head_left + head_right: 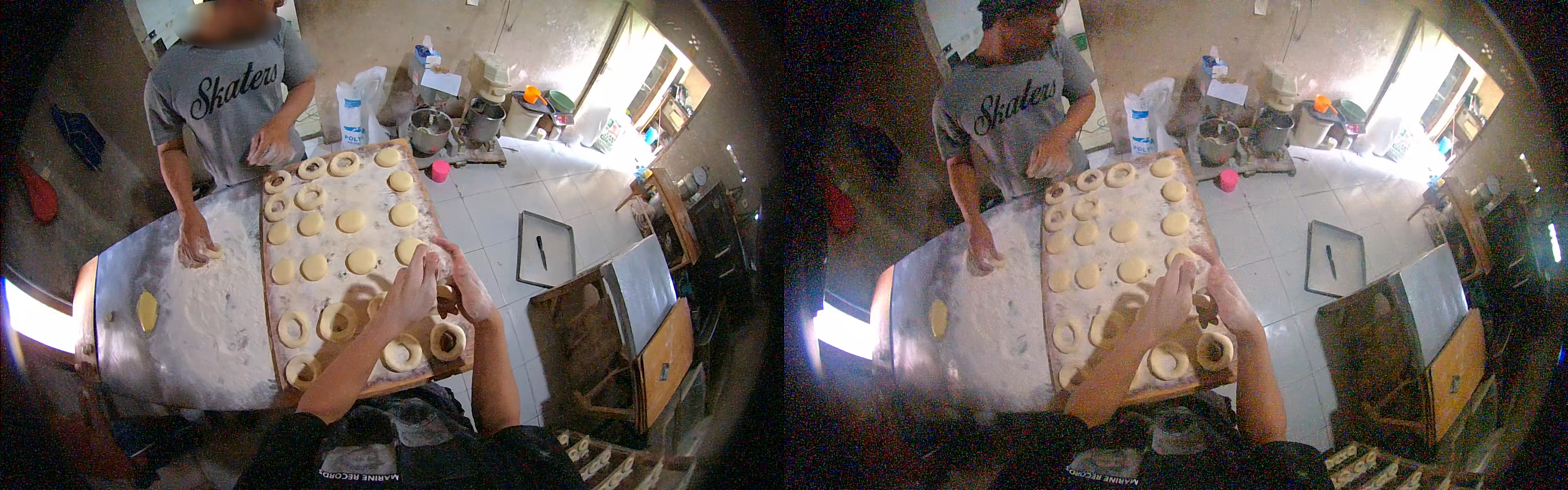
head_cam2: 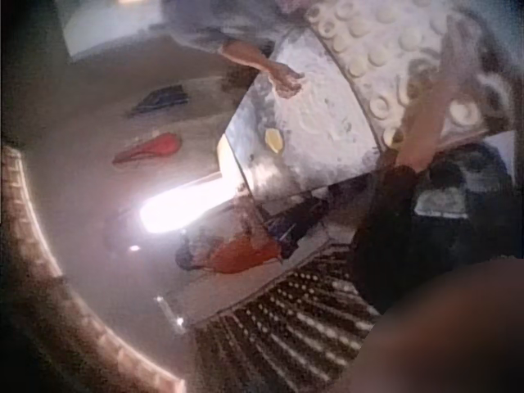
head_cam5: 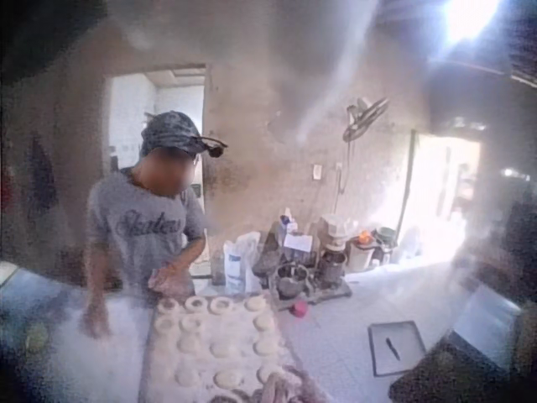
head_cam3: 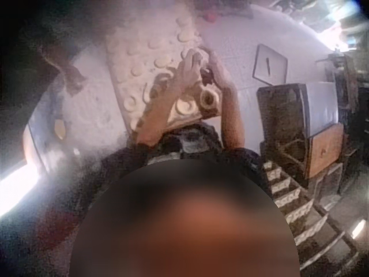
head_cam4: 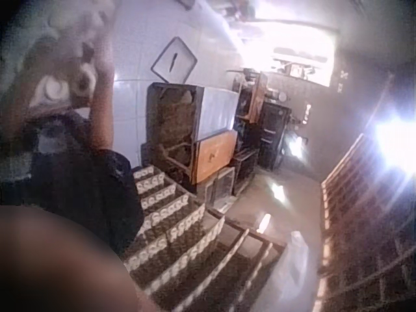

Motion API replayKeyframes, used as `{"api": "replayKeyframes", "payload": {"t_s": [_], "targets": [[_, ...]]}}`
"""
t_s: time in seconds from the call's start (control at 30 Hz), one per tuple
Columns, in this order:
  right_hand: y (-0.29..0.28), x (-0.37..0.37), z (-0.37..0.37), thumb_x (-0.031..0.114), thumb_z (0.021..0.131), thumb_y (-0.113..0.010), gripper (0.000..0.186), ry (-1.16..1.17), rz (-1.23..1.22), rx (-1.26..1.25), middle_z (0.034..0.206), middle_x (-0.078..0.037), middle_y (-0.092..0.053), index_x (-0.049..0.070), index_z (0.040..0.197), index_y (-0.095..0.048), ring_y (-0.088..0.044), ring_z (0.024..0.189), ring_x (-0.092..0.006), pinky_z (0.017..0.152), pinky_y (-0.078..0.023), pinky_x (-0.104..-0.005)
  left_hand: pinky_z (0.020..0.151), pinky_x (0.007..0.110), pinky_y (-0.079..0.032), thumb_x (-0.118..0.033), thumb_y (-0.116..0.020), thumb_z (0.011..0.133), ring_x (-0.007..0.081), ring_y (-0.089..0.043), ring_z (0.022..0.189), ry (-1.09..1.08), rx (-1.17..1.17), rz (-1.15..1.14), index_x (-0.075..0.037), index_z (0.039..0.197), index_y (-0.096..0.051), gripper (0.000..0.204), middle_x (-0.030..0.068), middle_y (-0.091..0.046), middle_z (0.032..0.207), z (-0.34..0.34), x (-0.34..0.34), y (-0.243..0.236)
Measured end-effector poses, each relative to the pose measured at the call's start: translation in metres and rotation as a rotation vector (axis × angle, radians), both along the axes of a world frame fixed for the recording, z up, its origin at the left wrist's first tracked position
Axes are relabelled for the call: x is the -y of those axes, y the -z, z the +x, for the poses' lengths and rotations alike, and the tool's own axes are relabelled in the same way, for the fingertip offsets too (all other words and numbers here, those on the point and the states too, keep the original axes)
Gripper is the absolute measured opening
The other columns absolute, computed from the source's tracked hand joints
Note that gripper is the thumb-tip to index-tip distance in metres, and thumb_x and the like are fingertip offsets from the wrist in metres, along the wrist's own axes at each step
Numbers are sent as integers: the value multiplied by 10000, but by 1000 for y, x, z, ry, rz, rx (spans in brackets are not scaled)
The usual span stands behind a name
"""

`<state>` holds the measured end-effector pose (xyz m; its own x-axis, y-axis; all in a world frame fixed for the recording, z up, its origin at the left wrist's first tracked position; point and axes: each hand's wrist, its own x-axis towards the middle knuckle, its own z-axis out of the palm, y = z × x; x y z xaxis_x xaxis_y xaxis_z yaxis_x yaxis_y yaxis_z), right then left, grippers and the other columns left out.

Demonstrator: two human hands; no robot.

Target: The person shapes small dough balls into rings by hand and places them on a wooden tray. They repeatedly pick up dough, form rings, and arrange them in rows while another person works nearby.

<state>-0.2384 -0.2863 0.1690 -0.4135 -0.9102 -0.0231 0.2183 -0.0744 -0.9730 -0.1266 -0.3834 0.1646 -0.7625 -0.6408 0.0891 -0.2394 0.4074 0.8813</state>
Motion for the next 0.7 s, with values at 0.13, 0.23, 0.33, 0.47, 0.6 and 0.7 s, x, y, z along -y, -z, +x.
{"api": "replayKeyframes", "payload": {"t_s": [0.13,0.23,0.33,0.47,0.6,0.7], "targets": [[27,8,-24,603,968,-432,816,175,470,-197,1173,-260,-600,37,1495,-172,-658,944,-374,877,-510,-432,843,634,-415,-403,-397,1010,538,-569,961,-50,137,-360,-4,1262,-407,473,340,-583,1062,-21,5,18],[52,4,-35,556,898,-573,949,275,663,-674,1055,-348,-612,19,1499,-71,-668,898,-429,843,-513,-450,851,567,-453,-416,-554,935,425,-617,1007,-215,439,-673,-33,1352,-425,581,250,-555,1138,-19,12,27],[67,-5,-34,342,779,-772,1044,135,801,-661,1117,-309,-620,40,1503,-84,-655,940,-429,850,-514,-458,884,535,-435,-493,-644,857,389,-594,1033,-10,573,-584,-57,1372,-423,710,218,-574,1134,-6,7,29],[65,-14,-20,280,773,-769,992,176,756,-961,1104,-247,-633,84,1507,-131,-625,1020,-407,882,-499,-479,912,515,-416,-517,-652,844,376,-577,1040,51,604,-574,-57,1375,-416,741,227,-578,1130,1,1,26],[65,1,-15,342,836,-688,729,273,726,-968,1068,-223,-636,79,1422,-342,-614,1031,-404,887,-488,-504,934,538,-420,-493,-615,879,390,-563,1094,-207,616,-530,-36,1332,-463,661,231,-573,1174,18,37,30],[80,34,-27,365,874,-628,497,204,717,-1007,1049,-236,-639,46,1243,-531,-620,1004,-413,875,-493,-500,956,554,-415,-472,-571,911,411,-542,1141,-389,617,-616,-20,1293,-511,594,247,-563,1222,35,82,36]]}}
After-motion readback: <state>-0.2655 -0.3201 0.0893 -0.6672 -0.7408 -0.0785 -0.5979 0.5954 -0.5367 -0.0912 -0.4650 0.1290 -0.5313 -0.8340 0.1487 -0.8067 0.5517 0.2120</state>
